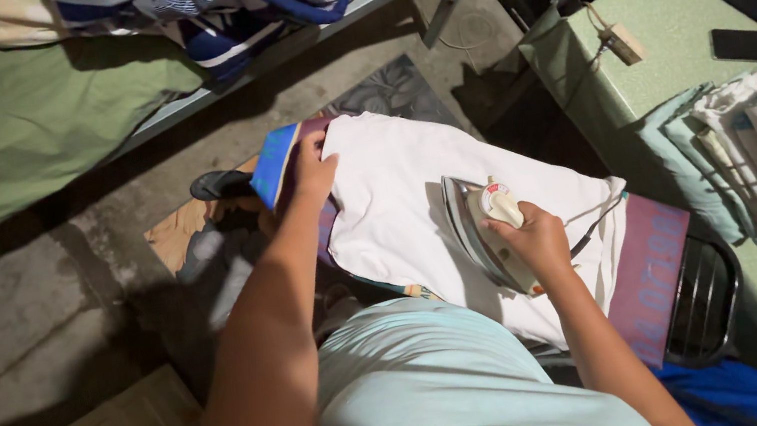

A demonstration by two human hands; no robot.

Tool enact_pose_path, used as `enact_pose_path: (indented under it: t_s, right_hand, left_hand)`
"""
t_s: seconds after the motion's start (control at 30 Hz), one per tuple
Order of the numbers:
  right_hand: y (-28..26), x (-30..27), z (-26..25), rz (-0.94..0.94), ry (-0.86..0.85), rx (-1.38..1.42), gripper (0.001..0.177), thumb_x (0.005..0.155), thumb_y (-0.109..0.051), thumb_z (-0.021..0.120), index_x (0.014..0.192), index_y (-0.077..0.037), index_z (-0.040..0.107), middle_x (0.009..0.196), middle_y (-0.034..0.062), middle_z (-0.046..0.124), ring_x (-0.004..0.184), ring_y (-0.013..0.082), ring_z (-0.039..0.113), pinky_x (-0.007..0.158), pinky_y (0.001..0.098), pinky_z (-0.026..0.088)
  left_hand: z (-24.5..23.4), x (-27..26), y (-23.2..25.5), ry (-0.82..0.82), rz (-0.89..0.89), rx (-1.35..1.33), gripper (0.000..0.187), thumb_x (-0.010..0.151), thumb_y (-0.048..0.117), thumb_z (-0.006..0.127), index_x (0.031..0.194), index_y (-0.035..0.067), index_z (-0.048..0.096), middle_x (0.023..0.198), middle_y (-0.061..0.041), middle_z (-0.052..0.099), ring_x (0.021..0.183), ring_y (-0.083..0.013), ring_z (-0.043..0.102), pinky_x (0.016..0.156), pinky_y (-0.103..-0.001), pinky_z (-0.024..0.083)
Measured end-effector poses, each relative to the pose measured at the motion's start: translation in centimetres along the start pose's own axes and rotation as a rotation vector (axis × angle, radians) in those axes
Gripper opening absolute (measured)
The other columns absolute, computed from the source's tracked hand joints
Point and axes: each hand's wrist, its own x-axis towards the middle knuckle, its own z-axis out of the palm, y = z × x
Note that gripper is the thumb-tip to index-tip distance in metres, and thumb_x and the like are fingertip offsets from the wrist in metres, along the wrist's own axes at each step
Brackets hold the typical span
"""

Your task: The person irons a white t-shirt on an ironing board, repeatedly smoothing the fabric with an iron. After finishing, they place the shirt on a hanger and hang it on a clothes rack.

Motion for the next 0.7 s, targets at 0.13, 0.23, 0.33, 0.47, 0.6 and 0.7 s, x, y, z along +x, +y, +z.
enact_pose_path:
  t_s: [0.13,0.23,0.33,0.47,0.6,0.7]
  right_hand:
    - [-1.7,0.8,1.0,0.051,-0.085,-0.024,0.04,0.078,-0.042,0.085,0.096,-0.007,0.077,0.068,0.0121,0.074,0.058,0.0229,0.073,0.059,0.0364,0.055]
    - [-2.7,2.3,2.0,0.003,-0.115,-0.068,0.041,0.078,-0.043,0.084,0.096,-0.006,0.076,0.069,0.0134,0.074,0.06,0.0241,0.073,0.06,0.0376,0.056]
    - [-3.6,4.8,3.2,-0.114,-0.117,-0.115,0.041,0.079,-0.042,0.083,0.096,-0.006,0.076,0.072,0.0145,0.074,0.062,0.0266,0.073,0.062,0.04,0.055]
    - [-5.8,9.0,5.6,-0.262,-0.127,-0.147,0.042,0.079,-0.043,0.083,0.096,-0.005,0.076,0.074,0.016,0.073,0.066,0.0305,0.073,0.065,0.041,0.055]
    - [-8.5,12.3,8.0,-0.23,-0.262,-0.271,0.046,0.082,-0.047,0.081,0.098,-0.004,0.075,0.078,0.0171,0.075,0.072,0.0309,0.075,0.073,0.0399,0.057]
    - [-10.6,13.4,9.4,-0.319,-0.269,-0.296,0.05,0.079,-0.047,0.083,0.103,-0.005,0.074,0.083,0.018,0.076,0.078,0.0322,0.074,0.075,0.0419,0.056]
  left_hand:
    - [-1.4,0.9,-1.0,0.126,0.046,0.287,0.044,0.083,0.01,0.073,0.126,0.009,0.064,0.114,-0.015,0.074,0.106,-0.0316,0.071,0.089,-0.04,0.055]
    - [-1.0,0.8,-2.3,0.202,-0.042,0.184,0.061,0.081,0.026,0.083,0.13,0.003,0.055,0.111,-0.018,0.071,0.102,-0.0332,0.069,0.089,-0.041,0.054]
    - [-0.9,-0.2,-2.5,0.048,-0.165,0.447,0.063,0.079,0.047,0.085,0.116,-0.001,0.064,0.111,-0.023,0.071,0.104,-0.0374,0.068,0.088,-0.044,0.053]
    - [-1.8,-3.9,-0.2,-0.18,-0.318,0.387,0.057,0.077,0.05,0.075,0.111,0.005,0.072,0.108,-0.022,0.075,0.1,-0.0347,0.075,0.087,-0.043,0.057]
    - [-3.6,-6.9,5.3,-0.092,-0.446,0.525,0.042,0.089,0.047,0.066,0.113,0.012,0.07,0.115,-0.018,0.071,0.106,-0.0385,0.067,0.089,-0.05,0.053]
    - [-4.9,-8.0,7.2,0.022,-0.411,0.567,0.036,0.097,0.046,0.059,0.11,0.014,0.071,0.117,-0.015,0.07,0.11,-0.0395,0.064,0.09,-0.052,0.052]
